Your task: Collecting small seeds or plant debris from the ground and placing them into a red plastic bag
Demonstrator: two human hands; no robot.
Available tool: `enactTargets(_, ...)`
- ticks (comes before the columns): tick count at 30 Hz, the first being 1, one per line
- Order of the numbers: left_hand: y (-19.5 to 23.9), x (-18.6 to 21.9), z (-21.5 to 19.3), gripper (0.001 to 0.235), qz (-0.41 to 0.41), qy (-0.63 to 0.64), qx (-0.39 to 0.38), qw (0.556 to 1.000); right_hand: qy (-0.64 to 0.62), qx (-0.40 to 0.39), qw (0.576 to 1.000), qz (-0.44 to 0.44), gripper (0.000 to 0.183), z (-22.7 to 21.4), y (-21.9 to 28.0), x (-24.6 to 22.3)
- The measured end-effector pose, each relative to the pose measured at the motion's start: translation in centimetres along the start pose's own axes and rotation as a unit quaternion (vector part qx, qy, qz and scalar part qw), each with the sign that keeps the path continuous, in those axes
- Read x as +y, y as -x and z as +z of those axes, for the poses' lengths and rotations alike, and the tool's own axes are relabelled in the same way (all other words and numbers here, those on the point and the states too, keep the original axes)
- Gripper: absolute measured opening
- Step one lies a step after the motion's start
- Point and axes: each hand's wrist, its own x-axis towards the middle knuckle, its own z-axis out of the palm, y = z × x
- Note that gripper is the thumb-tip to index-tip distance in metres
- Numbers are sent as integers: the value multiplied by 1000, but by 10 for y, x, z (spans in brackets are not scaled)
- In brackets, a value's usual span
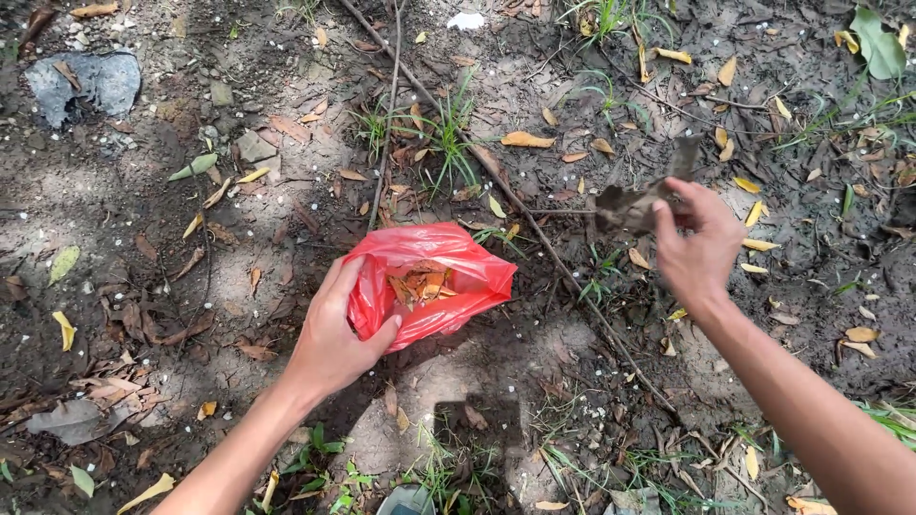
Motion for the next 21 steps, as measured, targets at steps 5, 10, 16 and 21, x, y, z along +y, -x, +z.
enactTargets(5,-5,10,13,74,-6,-22,-20,1000,-168,13,960,223,30,-58,-22,-79)
enactTargets(10,-6,23,27,80,2,-11,-36,999,-158,5,983,91,29,-76,1,-136)
enactTargets(16,-2,35,36,86,-26,0,-61,998,-209,-27,964,-159,28,-59,19,-168)
enactTargets(21,6,46,38,93,-15,93,-61,994,-230,-19,945,-231,27,-24,39,-173)
